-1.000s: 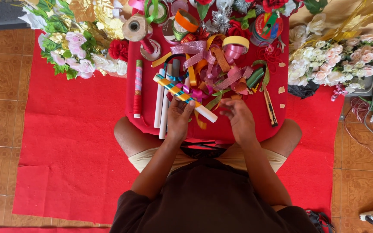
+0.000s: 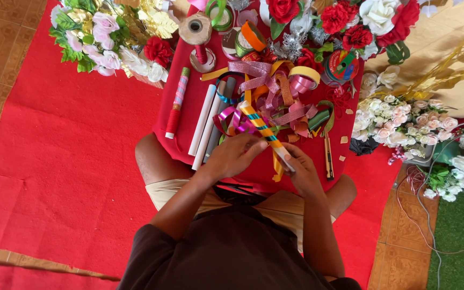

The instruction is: The person sits on a red mat and decorates cylindrical paper tubes by wrapping them with colorful ribbons. They handle multiple ribbons, including pink, orange, and purple, and wrap them around the tubes by hand.

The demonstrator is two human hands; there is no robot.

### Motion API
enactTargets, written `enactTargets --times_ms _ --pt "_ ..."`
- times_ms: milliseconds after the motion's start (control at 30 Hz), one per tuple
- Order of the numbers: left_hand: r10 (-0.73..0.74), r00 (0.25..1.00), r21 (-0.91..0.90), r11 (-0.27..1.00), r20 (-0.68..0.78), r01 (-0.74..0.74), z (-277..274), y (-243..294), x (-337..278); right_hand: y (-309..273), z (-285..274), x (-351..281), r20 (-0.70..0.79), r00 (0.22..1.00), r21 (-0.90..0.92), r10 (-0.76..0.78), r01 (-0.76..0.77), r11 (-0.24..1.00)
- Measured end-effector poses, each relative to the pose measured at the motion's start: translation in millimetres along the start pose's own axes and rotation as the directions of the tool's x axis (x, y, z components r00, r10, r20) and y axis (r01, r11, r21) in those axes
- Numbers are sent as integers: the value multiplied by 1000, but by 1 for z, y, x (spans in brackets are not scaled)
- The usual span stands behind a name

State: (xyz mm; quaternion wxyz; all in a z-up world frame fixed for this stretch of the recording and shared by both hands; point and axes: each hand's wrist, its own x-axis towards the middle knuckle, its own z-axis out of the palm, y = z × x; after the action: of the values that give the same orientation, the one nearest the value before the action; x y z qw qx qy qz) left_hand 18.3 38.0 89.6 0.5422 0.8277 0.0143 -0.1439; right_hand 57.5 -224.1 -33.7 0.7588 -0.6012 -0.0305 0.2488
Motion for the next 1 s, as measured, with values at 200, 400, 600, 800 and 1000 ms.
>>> enactTargets --times_ms 200,400,600,800,1000 --pt "702 711 481 642 -53 -598 11 -31 3 -43 5 -6 117 978 -218 171 -143 965" --pt "747 659 636 466 89 -615 22 -43 19 -30 -7 -8 205 948 -246 244 -192 950" --pt "674 702 626 450 229 -636 40 -64 32 -37 -8 -12 263 929 -248 262 -197 948" --pt "642 726 584 500 245 -639 40 -58 34 -54 4 -12 274 925 -256 262 -192 947" --pt "606 764 460 625 223 -631 38 -52 34 -45 -6 -10 253 926 -243 281 -220 945"
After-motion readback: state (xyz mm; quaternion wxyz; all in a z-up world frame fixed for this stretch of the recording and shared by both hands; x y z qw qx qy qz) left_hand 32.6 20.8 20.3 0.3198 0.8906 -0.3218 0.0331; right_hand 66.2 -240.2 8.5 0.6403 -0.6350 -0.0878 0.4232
